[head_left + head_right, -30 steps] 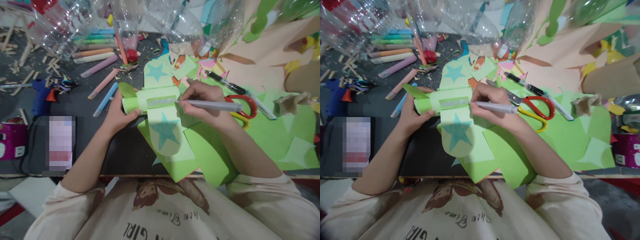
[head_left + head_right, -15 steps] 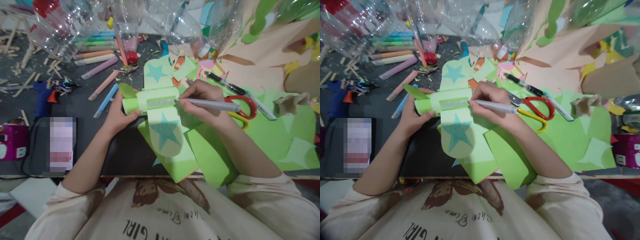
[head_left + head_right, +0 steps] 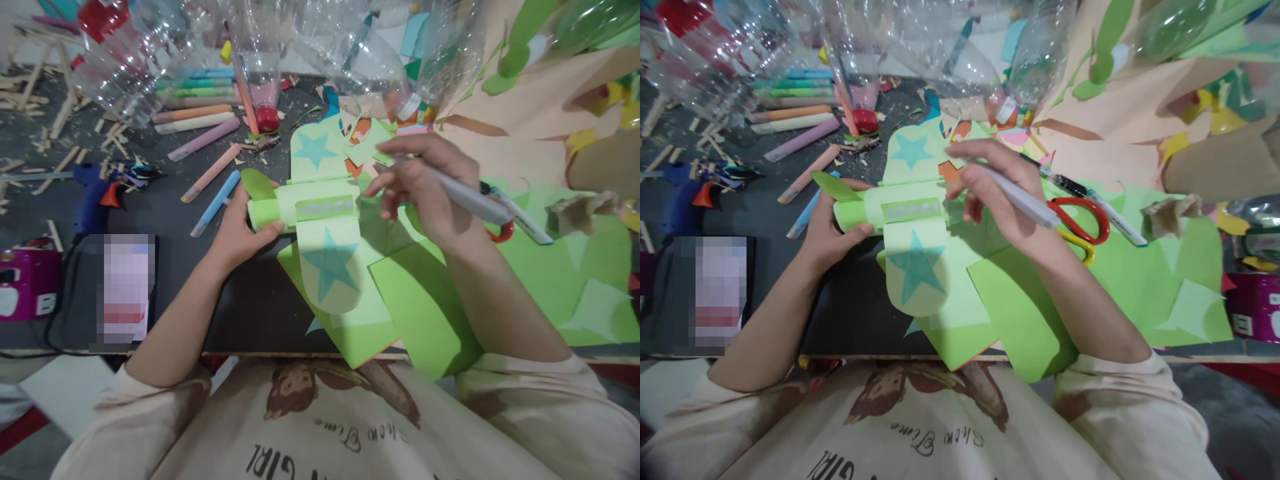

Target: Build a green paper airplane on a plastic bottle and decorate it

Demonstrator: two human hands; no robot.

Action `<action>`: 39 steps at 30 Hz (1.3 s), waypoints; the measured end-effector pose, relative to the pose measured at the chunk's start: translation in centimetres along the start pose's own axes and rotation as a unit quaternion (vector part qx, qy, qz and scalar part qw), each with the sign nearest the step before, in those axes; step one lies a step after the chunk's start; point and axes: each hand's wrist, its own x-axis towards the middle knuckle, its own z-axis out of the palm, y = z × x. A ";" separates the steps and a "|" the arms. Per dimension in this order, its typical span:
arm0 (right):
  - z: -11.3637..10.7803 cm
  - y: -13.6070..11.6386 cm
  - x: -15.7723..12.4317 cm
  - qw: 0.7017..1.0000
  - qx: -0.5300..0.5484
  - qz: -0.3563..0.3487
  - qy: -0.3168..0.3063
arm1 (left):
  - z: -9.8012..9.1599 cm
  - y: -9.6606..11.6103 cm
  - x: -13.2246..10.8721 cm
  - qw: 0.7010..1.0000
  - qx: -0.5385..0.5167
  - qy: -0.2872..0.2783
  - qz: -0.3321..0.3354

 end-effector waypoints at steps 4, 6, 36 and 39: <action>-1.4 -0.7 0.2 0.991 -0.124 -0.051 0.008 | -0.1 0.2 0.0 1.000 -0.005 -0.003 0.004; -2.1 -0.6 0.5 0.977 -0.188 -0.072 -0.072 | -0.1 0.3 0.0 1.000 0.007 -0.003 0.000; -2.0 3.1 1.3 0.938 -0.241 -0.245 0.040 | -5.3 0.3 0.8 0.947 0.320 -0.035 0.004; -1.0 3.0 0.8 0.937 -0.155 -0.303 0.082 | -4.8 1.5 0.8 0.932 0.353 -0.076 -0.026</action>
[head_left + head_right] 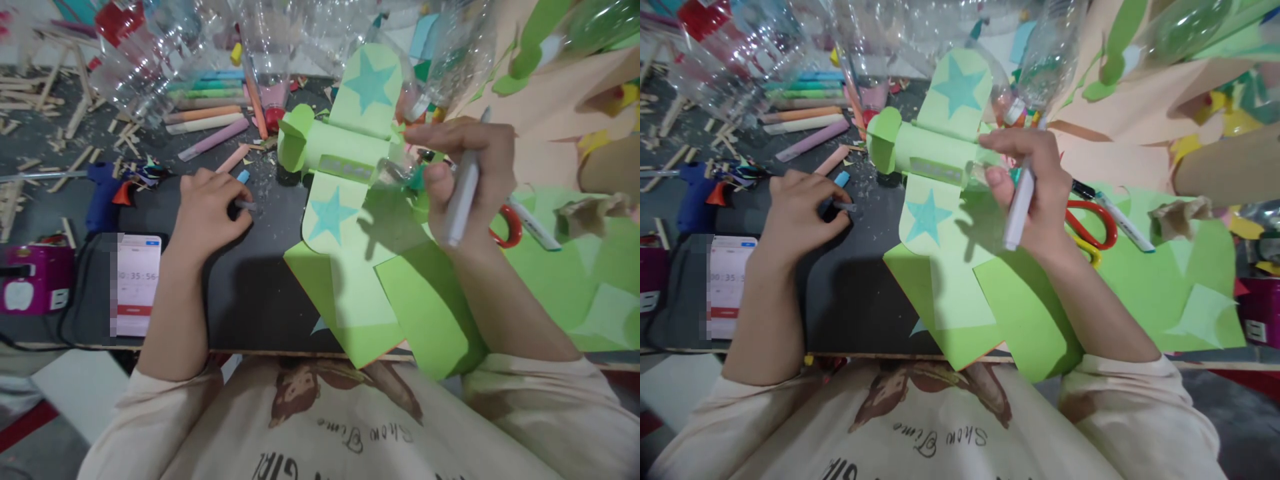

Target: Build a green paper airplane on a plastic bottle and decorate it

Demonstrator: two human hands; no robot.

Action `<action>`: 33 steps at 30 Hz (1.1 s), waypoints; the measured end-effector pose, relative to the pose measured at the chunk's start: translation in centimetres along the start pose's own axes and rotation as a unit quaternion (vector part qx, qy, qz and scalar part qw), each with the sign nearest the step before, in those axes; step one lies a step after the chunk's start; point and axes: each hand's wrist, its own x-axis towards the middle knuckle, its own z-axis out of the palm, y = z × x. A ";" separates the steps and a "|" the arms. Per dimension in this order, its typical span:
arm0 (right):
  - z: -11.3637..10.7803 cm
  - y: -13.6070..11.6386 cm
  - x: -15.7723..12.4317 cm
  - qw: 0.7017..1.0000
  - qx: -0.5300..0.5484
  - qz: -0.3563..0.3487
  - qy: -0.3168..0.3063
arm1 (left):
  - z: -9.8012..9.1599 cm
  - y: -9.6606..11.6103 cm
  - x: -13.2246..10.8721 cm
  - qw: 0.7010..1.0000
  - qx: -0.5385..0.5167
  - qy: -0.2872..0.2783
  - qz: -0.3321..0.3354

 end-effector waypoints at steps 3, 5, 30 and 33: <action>1.5 -1.8 -1.0 0.997 0.077 -0.011 0.011 | 0.2 0.6 0.1 1.000 -0.010 -0.008 0.010; 2.5 -3.3 -2.2 0.986 0.160 0.026 -0.033 | 0.7 0.3 0.3 0.999 -0.043 -0.002 0.031; 3.5 -3.7 -4.9 0.818 0.390 0.423 -0.022 | 4.5 1.1 0.5 0.950 -0.244 0.193 -0.034; 3.1 -3.2 -5.0 0.859 0.336 0.384 0.037 | 5.6 2.1 1.1 0.930 -0.335 0.150 -0.010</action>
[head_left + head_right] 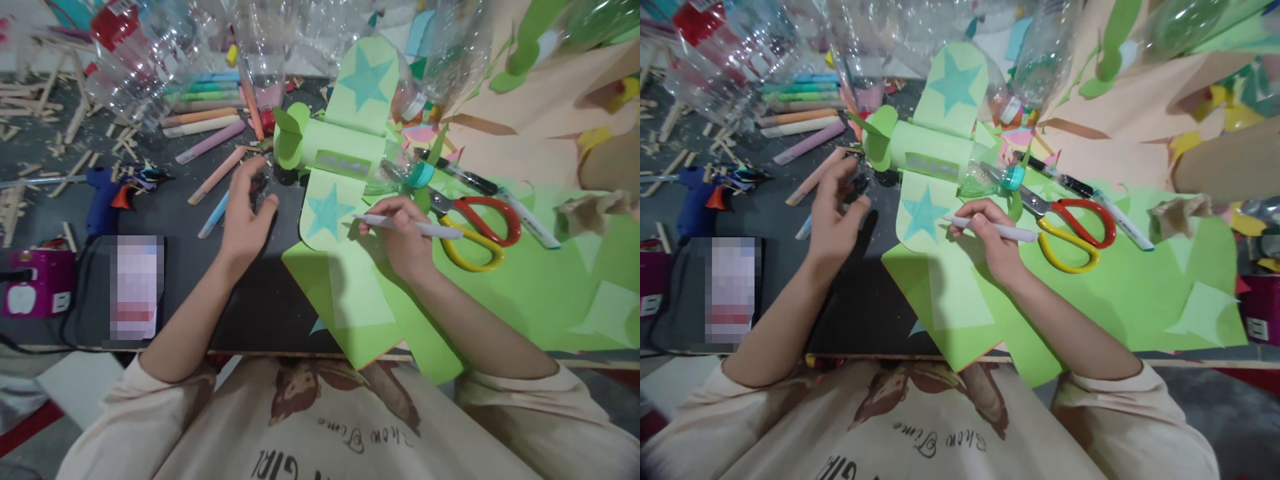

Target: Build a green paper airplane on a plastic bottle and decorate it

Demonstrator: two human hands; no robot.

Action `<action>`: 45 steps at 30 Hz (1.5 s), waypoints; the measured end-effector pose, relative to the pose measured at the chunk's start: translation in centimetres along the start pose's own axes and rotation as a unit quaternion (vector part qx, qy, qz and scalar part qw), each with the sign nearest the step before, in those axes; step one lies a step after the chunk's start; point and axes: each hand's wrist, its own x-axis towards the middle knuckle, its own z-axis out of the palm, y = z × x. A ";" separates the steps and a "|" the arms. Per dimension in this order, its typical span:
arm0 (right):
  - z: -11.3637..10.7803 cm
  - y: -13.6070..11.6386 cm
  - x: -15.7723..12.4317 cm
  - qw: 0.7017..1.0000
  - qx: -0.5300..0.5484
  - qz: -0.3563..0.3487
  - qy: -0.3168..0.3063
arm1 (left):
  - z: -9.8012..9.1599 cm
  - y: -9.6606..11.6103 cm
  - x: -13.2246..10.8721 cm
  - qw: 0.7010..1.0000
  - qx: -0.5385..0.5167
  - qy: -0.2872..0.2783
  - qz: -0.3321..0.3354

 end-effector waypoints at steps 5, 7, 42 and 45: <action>-0.8 0.4 1.1 0.995 0.003 -0.068 0.075 | 2.6 -0.7 0.9 0.992 -0.110 -0.056 0.017; -0.8 0.5 1.5 0.995 0.018 -0.068 0.075 | 3.1 -0.8 1.1 0.994 -0.092 -0.039 0.037; -1.3 -1.5 0.6 0.999 0.042 -0.022 -0.027 | 2.3 2.5 -0.4 0.991 0.019 -0.078 0.103; -1.2 -1.6 0.7 1.000 0.020 -0.007 -0.010 | 2.5 2.2 -0.2 0.991 -0.016 -0.081 0.104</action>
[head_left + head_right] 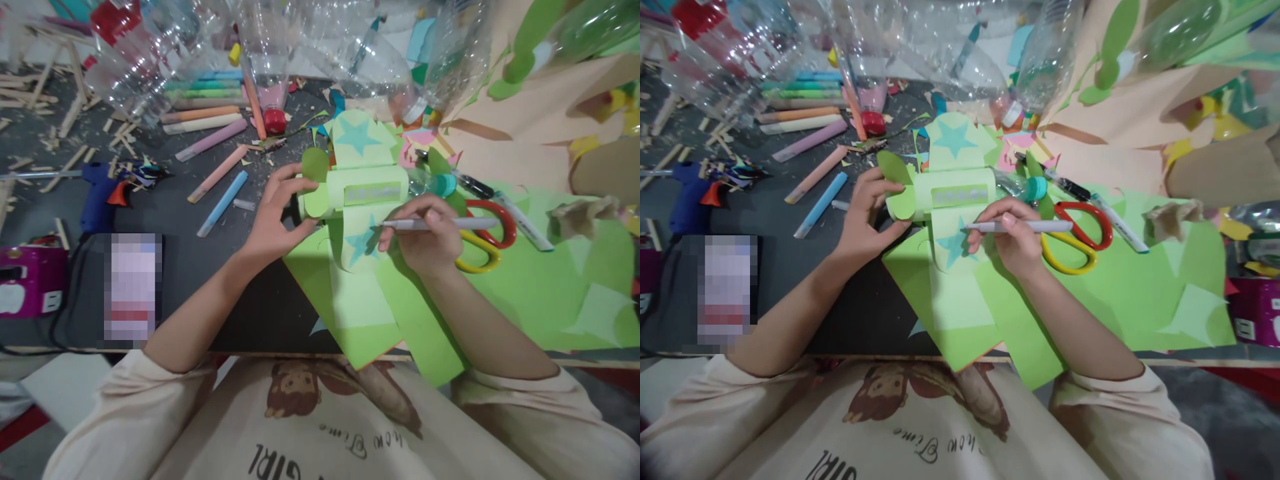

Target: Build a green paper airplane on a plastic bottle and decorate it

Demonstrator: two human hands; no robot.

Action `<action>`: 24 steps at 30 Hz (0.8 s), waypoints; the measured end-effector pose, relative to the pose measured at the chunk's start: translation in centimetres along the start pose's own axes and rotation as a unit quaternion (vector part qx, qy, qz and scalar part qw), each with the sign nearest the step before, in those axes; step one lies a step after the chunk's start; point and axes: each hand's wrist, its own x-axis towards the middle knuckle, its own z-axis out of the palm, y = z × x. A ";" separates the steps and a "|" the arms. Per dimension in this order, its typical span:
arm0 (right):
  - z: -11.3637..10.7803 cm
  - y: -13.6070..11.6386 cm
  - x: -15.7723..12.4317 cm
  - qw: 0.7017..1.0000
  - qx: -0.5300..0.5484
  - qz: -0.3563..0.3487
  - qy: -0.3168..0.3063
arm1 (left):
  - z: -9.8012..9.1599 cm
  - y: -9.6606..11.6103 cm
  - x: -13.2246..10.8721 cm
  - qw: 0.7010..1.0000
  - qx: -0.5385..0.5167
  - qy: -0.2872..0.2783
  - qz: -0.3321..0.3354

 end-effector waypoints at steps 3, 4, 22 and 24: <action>-0.2 0.1 0.0 1.000 -0.003 -0.002 0.005 | 0.1 -0.1 0.1 0.999 -0.026 0.015 0.012; -0.3 0.2 0.0 1.000 0.000 -0.010 0.004 | 0.1 0.0 0.1 0.999 -0.027 0.015 0.009; -0.2 -0.7 -0.6 0.951 -0.106 -0.162 0.241 | 0.2 0.1 0.4 1.000 -0.021 -0.011 0.016; 0.0 -1.0 -0.6 0.942 -0.125 -0.194 0.243 | 0.2 0.1 0.4 0.999 -0.029 -0.002 0.022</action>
